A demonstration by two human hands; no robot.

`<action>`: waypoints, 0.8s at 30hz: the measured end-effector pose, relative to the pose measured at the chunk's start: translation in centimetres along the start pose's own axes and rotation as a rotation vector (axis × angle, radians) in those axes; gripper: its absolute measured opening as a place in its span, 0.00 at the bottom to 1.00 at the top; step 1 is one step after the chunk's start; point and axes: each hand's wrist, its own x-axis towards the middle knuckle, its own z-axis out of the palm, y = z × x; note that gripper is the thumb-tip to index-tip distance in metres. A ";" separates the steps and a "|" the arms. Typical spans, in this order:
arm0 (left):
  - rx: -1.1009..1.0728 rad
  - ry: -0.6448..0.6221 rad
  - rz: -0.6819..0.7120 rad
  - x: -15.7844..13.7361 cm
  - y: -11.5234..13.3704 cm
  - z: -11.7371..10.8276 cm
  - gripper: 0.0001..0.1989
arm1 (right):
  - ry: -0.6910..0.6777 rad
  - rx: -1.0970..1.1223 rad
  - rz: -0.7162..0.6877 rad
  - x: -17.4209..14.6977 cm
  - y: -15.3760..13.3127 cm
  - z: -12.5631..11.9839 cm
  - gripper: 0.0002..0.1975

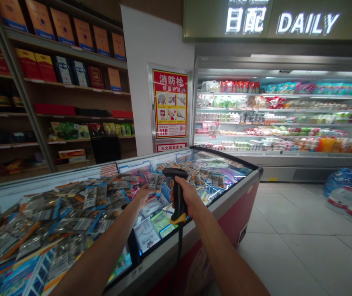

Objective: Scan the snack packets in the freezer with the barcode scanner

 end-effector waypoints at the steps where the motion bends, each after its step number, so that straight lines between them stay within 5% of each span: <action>1: -0.002 -0.004 -0.002 0.0 0.0 0.0 0.13 | 0.003 -0.009 0.003 0.1 0.0 0.1 0.14; 24: -0.025 0.037 0.000 1.1 -0.5 -0.6 0.15 | 0.061 -0.161 -0.010 0.7 1.8 3.3 0.14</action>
